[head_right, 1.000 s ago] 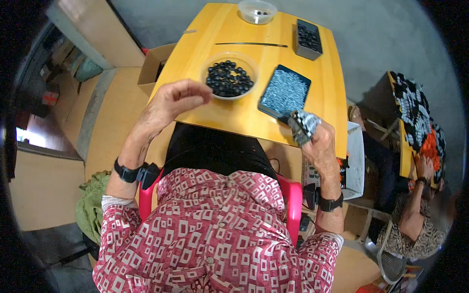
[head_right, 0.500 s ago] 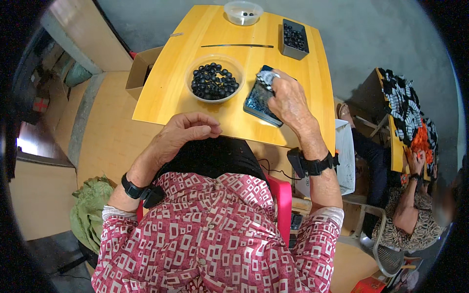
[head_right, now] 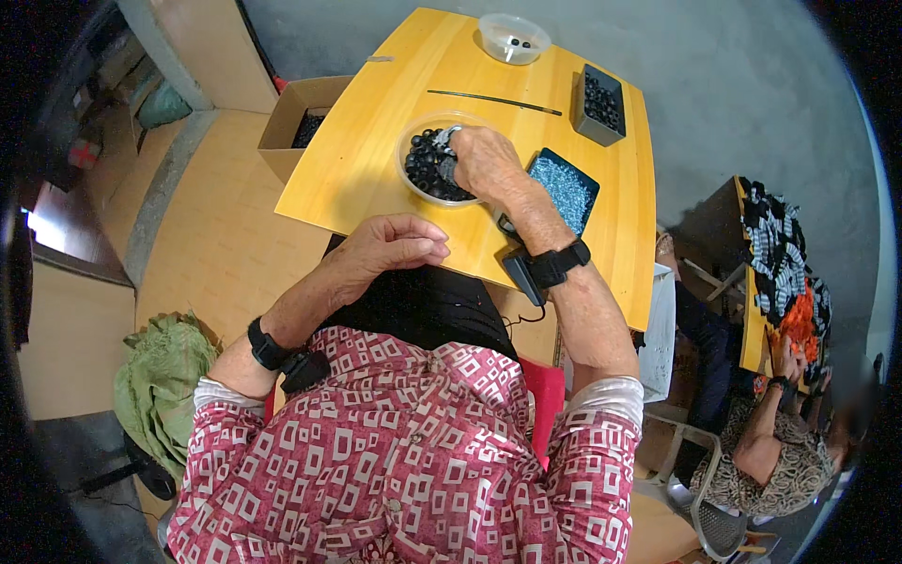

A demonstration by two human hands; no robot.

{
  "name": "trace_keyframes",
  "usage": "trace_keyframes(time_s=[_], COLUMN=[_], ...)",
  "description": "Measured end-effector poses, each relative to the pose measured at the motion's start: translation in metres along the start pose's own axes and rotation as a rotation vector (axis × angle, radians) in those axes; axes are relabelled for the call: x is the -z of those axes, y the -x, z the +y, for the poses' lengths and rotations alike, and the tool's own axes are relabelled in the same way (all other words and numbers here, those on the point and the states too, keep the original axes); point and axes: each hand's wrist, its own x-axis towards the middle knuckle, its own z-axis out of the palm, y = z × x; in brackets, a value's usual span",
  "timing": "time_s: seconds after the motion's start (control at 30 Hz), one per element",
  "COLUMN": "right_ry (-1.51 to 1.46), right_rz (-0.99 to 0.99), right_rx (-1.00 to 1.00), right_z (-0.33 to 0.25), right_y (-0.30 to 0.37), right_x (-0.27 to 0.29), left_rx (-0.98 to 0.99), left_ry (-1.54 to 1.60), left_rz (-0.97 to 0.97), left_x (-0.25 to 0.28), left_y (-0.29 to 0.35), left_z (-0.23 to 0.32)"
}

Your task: The person assembles small electronic components by hand, inserting small black components into a larger textured electronic housing.

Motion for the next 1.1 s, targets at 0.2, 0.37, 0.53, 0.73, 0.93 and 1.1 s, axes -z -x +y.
trace_keyframes(time_s=[0.2,0.37,0.53,0.73,0.93,1.1], right_ry=[-0.624,-0.819,-0.581,-0.654,-0.739,-0.712], right_rz=[0.045,0.077,0.214,0.276,0.419,0.498], right_rx=[-0.244,-0.223,0.117,0.059,-0.036,-0.015], right_z=[-0.004,-0.039,-0.055,-0.061,-0.068,-0.074], right_y=[0.021,0.053,0.07,0.082,0.092,0.093], right_x=[0.022,0.037,0.025,0.019,0.017,0.012], left_rx=[-0.061,-0.118,-0.116,-0.133,-0.337,-0.328], left_ry=[0.056,0.114,0.183,0.191,0.061,0.046], left_rz=[0.056,0.167,0.194,0.23,0.175,0.18], left_x=[-0.001,-0.005,-0.005,-0.009,-0.009,-0.017], left_y=[0.001,0.003,0.002,0.006,0.006,0.008], left_z=[0.006,0.015,0.006,0.008,0.007,0.008])
